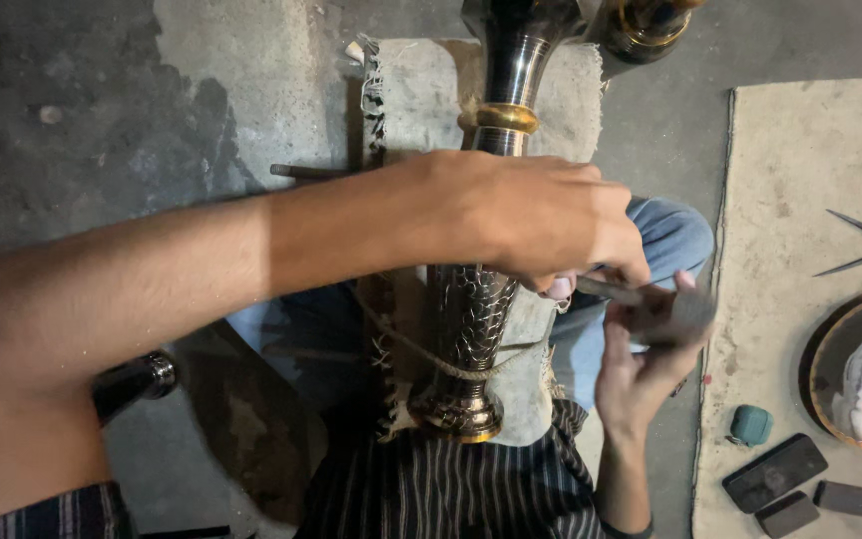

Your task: The person sits on the floor holding a chisel against the patterned body of a brass vase and strikes the chisel with a wooden mallet to carve decorative detail into the metal, repositioning the chisel repeatedly around the surface.

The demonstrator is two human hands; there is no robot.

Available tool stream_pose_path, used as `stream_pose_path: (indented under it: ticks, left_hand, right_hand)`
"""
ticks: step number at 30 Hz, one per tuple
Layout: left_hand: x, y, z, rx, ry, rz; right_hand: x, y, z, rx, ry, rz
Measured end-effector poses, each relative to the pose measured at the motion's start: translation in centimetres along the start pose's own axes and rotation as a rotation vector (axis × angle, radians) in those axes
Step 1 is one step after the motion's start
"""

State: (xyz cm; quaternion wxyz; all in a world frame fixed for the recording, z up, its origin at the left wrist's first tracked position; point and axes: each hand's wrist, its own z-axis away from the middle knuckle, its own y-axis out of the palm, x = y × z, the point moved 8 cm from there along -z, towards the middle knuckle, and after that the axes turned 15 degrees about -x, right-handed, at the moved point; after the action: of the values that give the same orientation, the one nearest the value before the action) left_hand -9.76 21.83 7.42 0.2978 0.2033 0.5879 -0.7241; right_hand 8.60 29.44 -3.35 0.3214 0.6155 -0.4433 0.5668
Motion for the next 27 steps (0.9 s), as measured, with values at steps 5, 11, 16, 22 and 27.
stream_pose_path:
  ticks: [5,11,16,22,27]
  left_hand:
    - [0.4,-0.2,0.7,-0.102,-0.001,0.048]
    - [0.8,-0.6,1.9,-0.285,0.037,0.015]
    - [0.7,-1.5,3.1,-0.503,0.121,0.02]
    - [0.7,-1.1,3.5,-0.492,0.175,0.001]
    - [0.6,-0.6,2.9,-0.371,0.184,-0.008]
  right_hand:
    - [0.4,-0.3,-0.8,0.005,0.073,-0.043]
    - [1.1,0.1,-2.9,0.16,0.059,-0.006]
    - [2.5,0.3,-4.0,0.172,0.19,-0.341]
    - [4.8,1.6,-2.9,0.062,0.063,-0.185]
    - [6.0,1.4,-1.5,0.008,-0.154,-0.016]
